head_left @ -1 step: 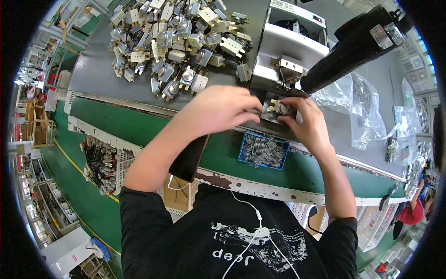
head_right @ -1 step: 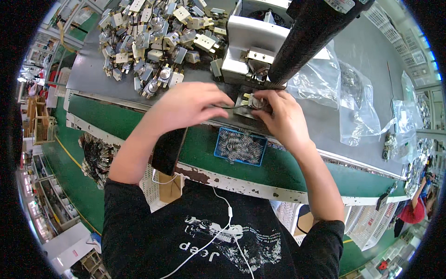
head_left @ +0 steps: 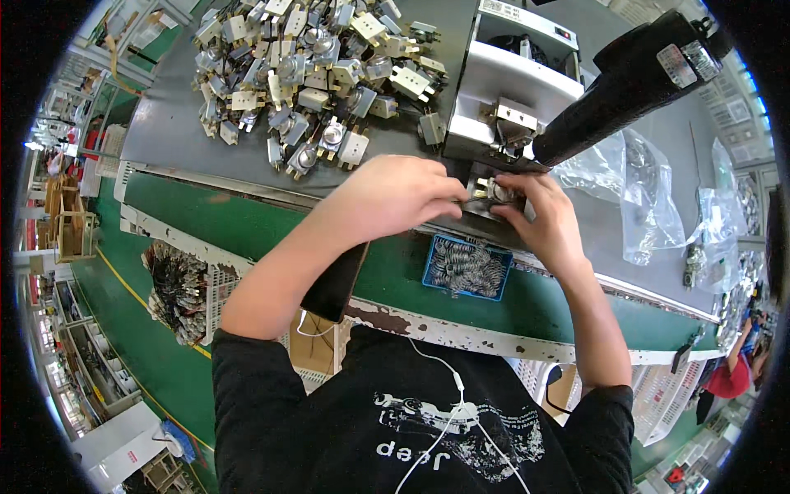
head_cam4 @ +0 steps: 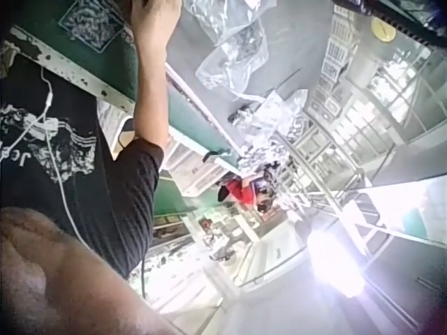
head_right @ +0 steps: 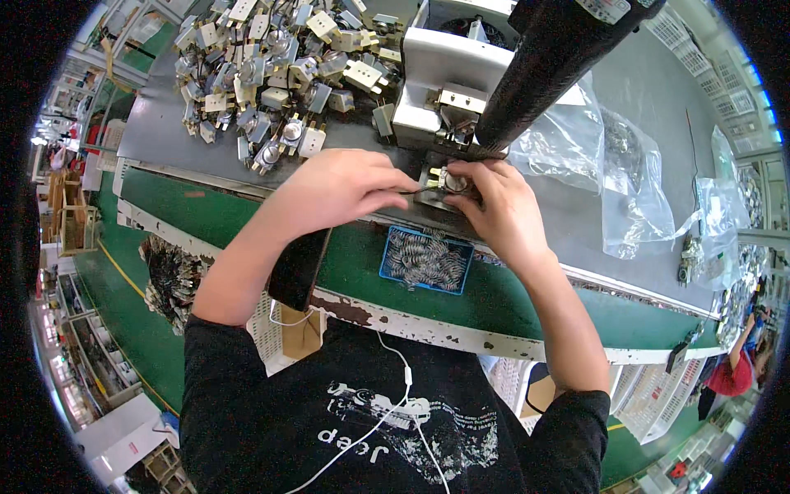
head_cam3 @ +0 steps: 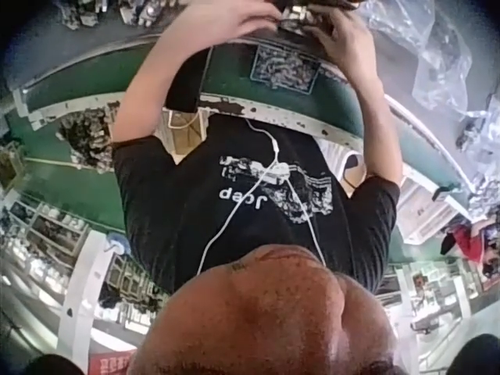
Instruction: Assembling small electronic components using a jig and an electric screwdriver.
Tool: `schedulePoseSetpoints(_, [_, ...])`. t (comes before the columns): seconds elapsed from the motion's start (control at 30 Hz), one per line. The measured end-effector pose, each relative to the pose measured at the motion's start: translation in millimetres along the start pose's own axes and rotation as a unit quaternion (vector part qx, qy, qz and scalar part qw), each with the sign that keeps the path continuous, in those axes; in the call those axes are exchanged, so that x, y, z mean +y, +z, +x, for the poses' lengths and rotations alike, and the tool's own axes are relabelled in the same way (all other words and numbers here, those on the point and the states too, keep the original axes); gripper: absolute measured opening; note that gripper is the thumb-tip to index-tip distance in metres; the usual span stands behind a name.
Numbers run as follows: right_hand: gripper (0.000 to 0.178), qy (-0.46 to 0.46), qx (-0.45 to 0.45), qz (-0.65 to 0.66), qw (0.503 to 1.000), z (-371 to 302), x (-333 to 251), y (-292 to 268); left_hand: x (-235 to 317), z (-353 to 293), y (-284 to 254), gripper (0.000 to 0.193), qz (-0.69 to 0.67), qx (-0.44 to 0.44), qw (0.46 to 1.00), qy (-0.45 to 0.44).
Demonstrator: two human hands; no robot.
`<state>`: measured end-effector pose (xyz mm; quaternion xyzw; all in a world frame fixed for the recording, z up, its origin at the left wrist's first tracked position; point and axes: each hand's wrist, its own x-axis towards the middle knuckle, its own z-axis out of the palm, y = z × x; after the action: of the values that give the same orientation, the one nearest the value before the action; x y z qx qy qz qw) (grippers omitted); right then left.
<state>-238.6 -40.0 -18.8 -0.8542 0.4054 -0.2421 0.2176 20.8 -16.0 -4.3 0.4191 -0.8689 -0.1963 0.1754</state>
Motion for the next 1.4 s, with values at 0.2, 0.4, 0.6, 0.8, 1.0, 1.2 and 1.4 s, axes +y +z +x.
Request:
schedulePoseSetpoints(0.2, [0.039, -0.054, 0.027, -0.029, 0.998, -0.7, 5.3, 2.8, -6.9, 11.2, -4.3, 0.018, 0.084, 0.005, 0.996, 0.038])
schedulePoseSetpoints(0.4, [0.039, -0.084, 0.034, -0.081, 0.993, -4.4, 4.0, 3.7, -15.7, 15.4, 5.6, 0.011, 0.109, 0.021, 0.993, 0.04])
schedulePoseSetpoints(0.6, [0.039, -0.056, 0.048, -0.106, 0.992, -12.5, -4.2, 9.4, -10.9, 17.8, 2.5, 0.014, 0.089, 0.011, 0.995, 0.036])
schedulePoseSetpoints(0.8, [0.034, -0.034, 0.028, -0.083, 0.996, -12.2, -2.6, 1.9, 4.0, 26.9, 21.0, 0.025, -0.018, 0.036, 0.998, 0.049])
schedulePoseSetpoints(1.0, [0.065, -0.224, 0.454, 0.095, 0.857, 38.8, -26.0, -61.9, 11.1, 30.0, 33.2, 0.028, -0.039, 0.097, 0.994, 0.033])
schedulePoseSetpoints(1.2, [0.051, -0.083, 0.3, 0.244, 0.919, 77.2, -41.4, -75.2, 4.3, 36.6, 39.0, 0.025, -0.044, 0.091, 0.994, 0.043])
schedulePoseSetpoints(1.4, [0.066, -0.081, 0.221, 0.278, 0.931, 58.8, -43.0, -113.6, 2.6, 36.4, 42.7, 0.023, -0.045, 0.099, 0.993, 0.049])
